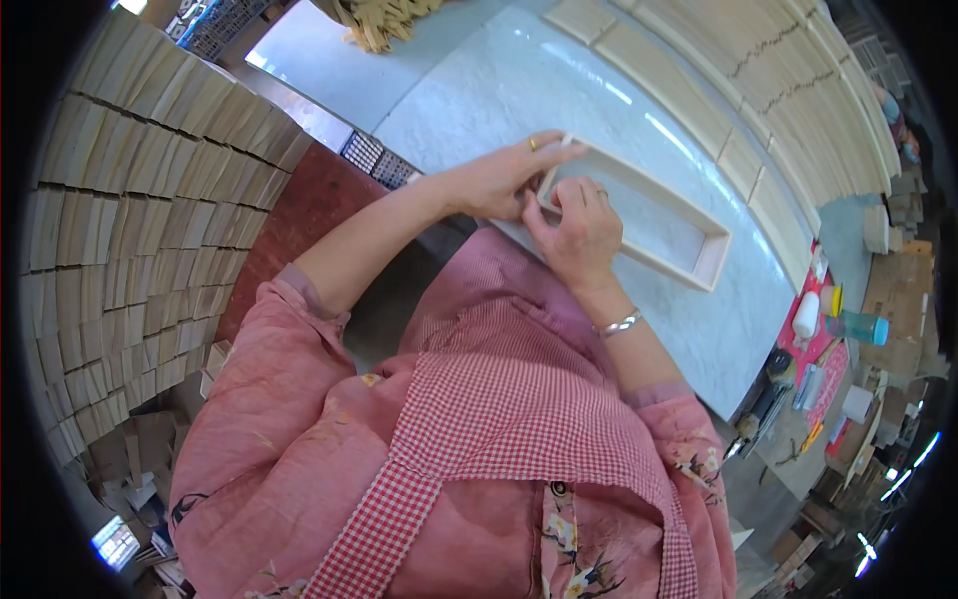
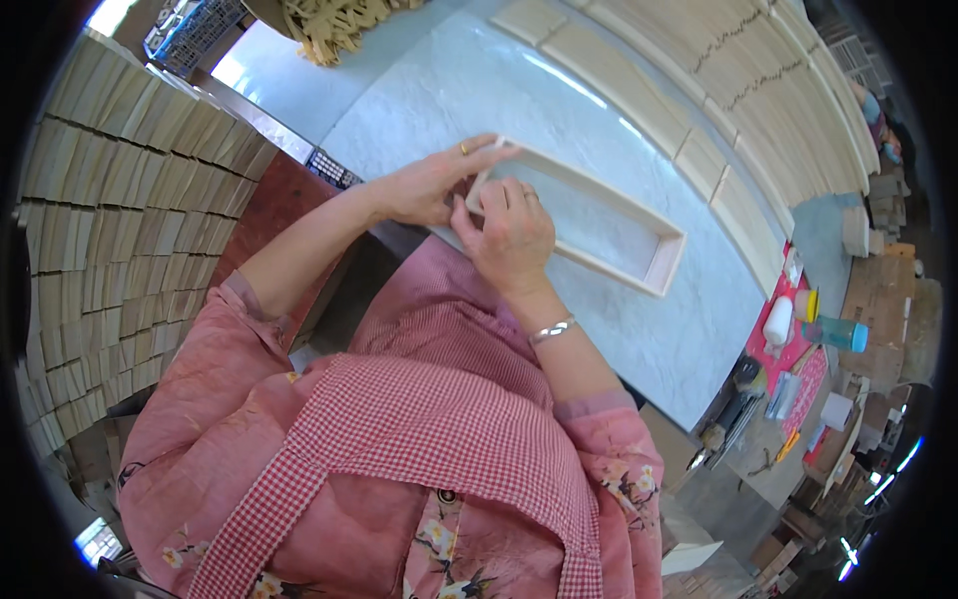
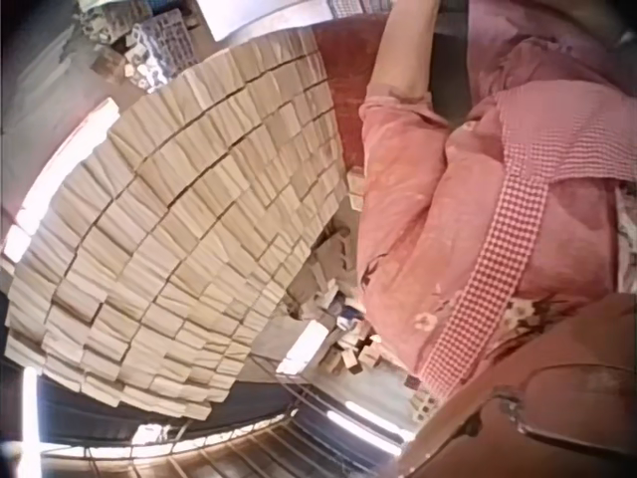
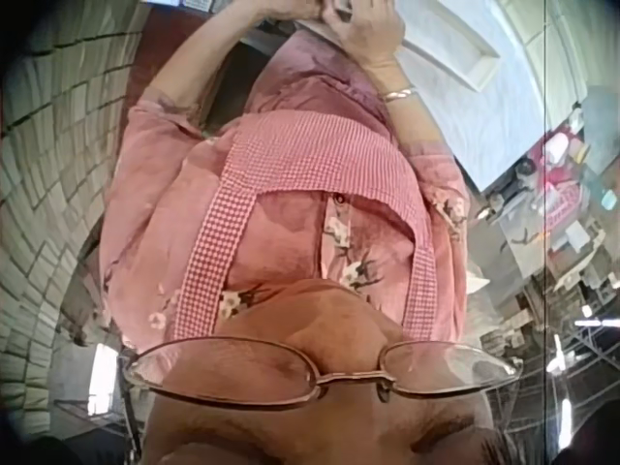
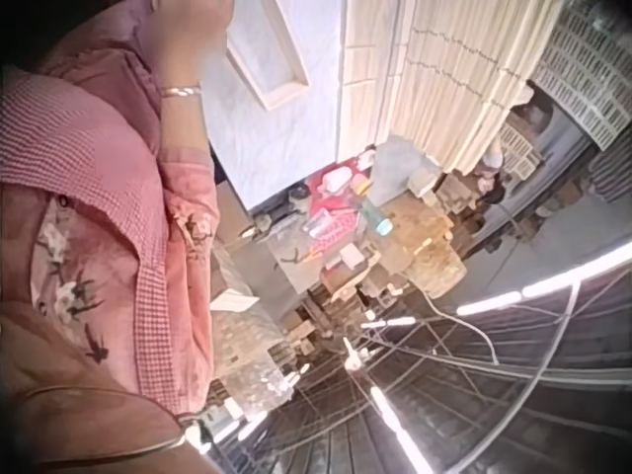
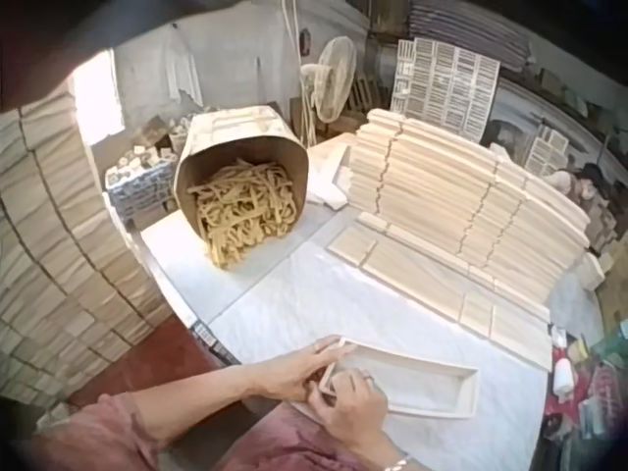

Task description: Assemble wooden boxes by applying glue to the frame, placing a panel, and securing it with a pneumatic stapler.

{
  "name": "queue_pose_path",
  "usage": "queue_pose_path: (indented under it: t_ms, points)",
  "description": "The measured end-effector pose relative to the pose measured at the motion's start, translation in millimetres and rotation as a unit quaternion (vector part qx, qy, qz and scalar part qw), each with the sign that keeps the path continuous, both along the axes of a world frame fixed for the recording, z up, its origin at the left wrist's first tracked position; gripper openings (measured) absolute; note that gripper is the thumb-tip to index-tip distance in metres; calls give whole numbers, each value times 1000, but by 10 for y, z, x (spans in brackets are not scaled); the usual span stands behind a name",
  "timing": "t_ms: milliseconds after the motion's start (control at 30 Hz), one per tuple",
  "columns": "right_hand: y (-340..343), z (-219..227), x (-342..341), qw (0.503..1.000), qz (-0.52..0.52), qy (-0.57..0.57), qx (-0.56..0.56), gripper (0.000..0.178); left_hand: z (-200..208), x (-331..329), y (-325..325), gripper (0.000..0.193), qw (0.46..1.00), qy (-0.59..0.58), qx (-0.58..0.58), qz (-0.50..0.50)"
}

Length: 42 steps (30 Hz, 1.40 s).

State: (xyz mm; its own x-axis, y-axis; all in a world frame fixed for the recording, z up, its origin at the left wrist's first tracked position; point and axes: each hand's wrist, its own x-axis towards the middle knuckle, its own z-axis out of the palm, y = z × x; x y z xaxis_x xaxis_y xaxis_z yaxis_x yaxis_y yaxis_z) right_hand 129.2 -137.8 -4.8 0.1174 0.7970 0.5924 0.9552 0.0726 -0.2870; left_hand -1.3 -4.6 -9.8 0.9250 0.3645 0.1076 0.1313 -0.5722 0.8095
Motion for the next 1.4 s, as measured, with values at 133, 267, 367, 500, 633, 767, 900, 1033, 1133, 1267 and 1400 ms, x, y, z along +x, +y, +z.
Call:
queue_pose_path:
  t_ms: [133, 267, 367, 500, 633, 767, 900, 1033, 1133, 1267, 1400]
  points:
    - [-95, 111, 69, 996, 83, 30, -4, 21, -22, 9, 16, 100, 999, -36, 4, -40]
    - [-193, 243, 186, 981, 181, 51, -56, 27, -124, 0, -5, 94, 994, -95, 13, -44]
    - [221, 564, 242, 975, 204, 61, -59, 26, -217, -18, -5, 90, 987, -157, 24, -21]
    - [1102, 845, 236, 972, 219, 73, -41, 24, -150, -56, -10, 100, 994, -52, -60, -70]
    - [2476, 661, 30, 967, 253, -7, 13, 25, -20, -25, 5, 102, 995, -74, -41, -53]
    - [3484, 436, -240, 972, 219, -72, 36, 18, -123, -13, -4, 102, 987, -107, -115, -34]
    - [3746, 365, -361, 967, 236, -93, 11, 13, -124, -29, -39, 104, 990, -74, -116, -23]
    - [3389, 462, -215, 963, 248, -10, -103, 9, -191, -26, -58, 107, 991, -86, -97, -20]
    - [2858, 610, 104, 937, 226, 140, -225, 11, -244, -7, -80, 109, 989, -117, -87, -17]
    - [2023, 708, 689, 966, 126, 190, -120, 14, -141, -29, -9, 109, 987, -111, -115, -22]
    - [1446, 749, 1068, 938, 51, 287, -190, 12, -98, -14, 81, 110, 992, -95, -85, -19]
